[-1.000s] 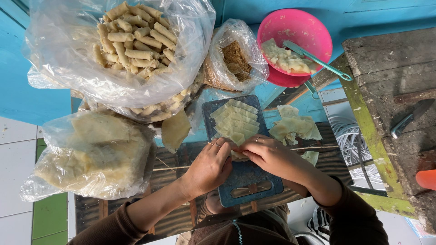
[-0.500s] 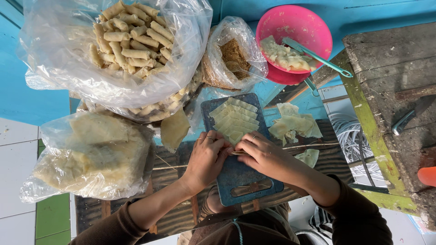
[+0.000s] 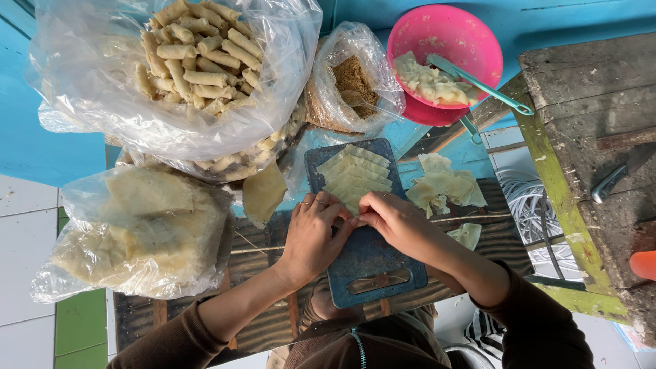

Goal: The person cuts a flattened sheet of dough into strips on a cutting board using a plastic dough scraper, then folds and rolls the cut pieces by hand and places the finished rolled dough pieces into a plastic bag with other completed rolls.

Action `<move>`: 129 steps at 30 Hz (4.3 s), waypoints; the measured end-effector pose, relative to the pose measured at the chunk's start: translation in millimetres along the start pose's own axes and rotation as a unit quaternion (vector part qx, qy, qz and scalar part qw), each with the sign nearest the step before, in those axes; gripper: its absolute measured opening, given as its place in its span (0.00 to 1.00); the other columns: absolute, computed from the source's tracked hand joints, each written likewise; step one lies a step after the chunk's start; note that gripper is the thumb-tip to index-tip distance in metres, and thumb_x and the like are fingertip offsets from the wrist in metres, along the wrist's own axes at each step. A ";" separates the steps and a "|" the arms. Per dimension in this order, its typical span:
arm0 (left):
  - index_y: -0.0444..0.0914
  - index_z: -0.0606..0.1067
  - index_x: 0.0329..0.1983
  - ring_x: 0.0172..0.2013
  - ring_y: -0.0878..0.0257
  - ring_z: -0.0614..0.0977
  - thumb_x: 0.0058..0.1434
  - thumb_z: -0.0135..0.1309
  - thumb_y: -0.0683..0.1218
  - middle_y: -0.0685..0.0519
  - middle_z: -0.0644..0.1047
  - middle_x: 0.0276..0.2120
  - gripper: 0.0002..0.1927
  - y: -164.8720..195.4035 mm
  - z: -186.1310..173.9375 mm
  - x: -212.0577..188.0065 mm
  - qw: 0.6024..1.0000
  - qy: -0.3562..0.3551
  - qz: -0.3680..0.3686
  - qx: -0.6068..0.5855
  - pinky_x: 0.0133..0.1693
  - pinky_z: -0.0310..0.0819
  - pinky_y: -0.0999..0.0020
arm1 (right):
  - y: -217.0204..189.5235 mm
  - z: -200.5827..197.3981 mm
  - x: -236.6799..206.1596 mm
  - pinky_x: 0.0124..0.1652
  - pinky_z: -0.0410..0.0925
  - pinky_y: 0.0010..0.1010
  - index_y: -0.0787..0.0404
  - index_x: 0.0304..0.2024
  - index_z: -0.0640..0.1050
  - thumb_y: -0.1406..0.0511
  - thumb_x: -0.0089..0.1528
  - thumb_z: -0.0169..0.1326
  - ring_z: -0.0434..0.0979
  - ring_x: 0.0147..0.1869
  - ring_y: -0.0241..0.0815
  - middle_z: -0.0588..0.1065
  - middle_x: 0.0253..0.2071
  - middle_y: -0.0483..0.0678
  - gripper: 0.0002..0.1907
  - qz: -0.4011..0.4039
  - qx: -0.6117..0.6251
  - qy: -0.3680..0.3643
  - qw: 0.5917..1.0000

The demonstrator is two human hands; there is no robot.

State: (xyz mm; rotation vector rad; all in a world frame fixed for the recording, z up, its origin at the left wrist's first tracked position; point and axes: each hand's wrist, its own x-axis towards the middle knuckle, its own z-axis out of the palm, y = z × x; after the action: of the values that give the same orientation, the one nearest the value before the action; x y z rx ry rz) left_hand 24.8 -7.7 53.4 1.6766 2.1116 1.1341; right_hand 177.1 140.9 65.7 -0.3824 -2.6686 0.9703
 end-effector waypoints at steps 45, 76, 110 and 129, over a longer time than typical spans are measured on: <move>0.47 0.82 0.34 0.43 0.56 0.74 0.53 0.64 0.53 0.59 0.77 0.36 0.08 -2.7 -4.6 10.6 0.992 0.083 0.058 0.077 0.43 0.62 0.58 | 17.1 1.4 5.6 0.43 0.69 0.38 0.60 0.37 0.82 0.67 0.55 0.66 0.74 0.44 0.50 0.77 0.36 0.46 0.08 -0.058 -0.055 0.077 0.994; 0.45 0.78 0.44 0.43 0.53 0.75 0.59 0.61 0.48 0.57 0.77 0.37 0.10 -12.9 0.9 21.9 0.992 0.083 0.004 0.090 0.45 0.64 0.56 | 3.6 -2.9 12.4 0.49 0.69 0.39 0.60 0.48 0.80 0.70 0.58 0.61 0.74 0.50 0.48 0.76 0.45 0.45 0.14 -0.137 -0.172 0.088 0.972; 0.41 0.69 0.44 0.37 0.54 0.75 0.60 0.62 0.50 0.56 0.75 0.29 0.16 -21.7 9.5 18.3 0.994 0.069 0.068 0.041 0.42 0.61 0.55 | -45.2 -101.6 164.0 0.47 0.66 0.32 0.60 0.51 0.77 0.68 0.72 0.60 0.71 0.50 0.41 0.76 0.47 0.46 0.07 -0.218 -0.055 0.303 0.926; 0.37 0.67 0.57 0.44 0.51 0.79 0.64 0.53 0.38 0.50 0.76 0.40 0.18 -30.0 23.6 16.0 0.994 0.055 0.074 -0.061 0.47 0.68 0.56 | 11.7 -76.2 112.8 0.49 0.62 0.47 0.56 0.38 0.86 0.63 0.61 0.64 0.73 0.47 0.51 0.82 0.35 0.48 0.05 -0.061 -0.279 0.186 0.940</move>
State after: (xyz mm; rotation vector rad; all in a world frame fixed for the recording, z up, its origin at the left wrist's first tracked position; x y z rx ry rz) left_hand 11.6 15.3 21.6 1.7766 1.9623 1.3995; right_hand 100.4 231.9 132.9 -0.4513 -2.5231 0.0666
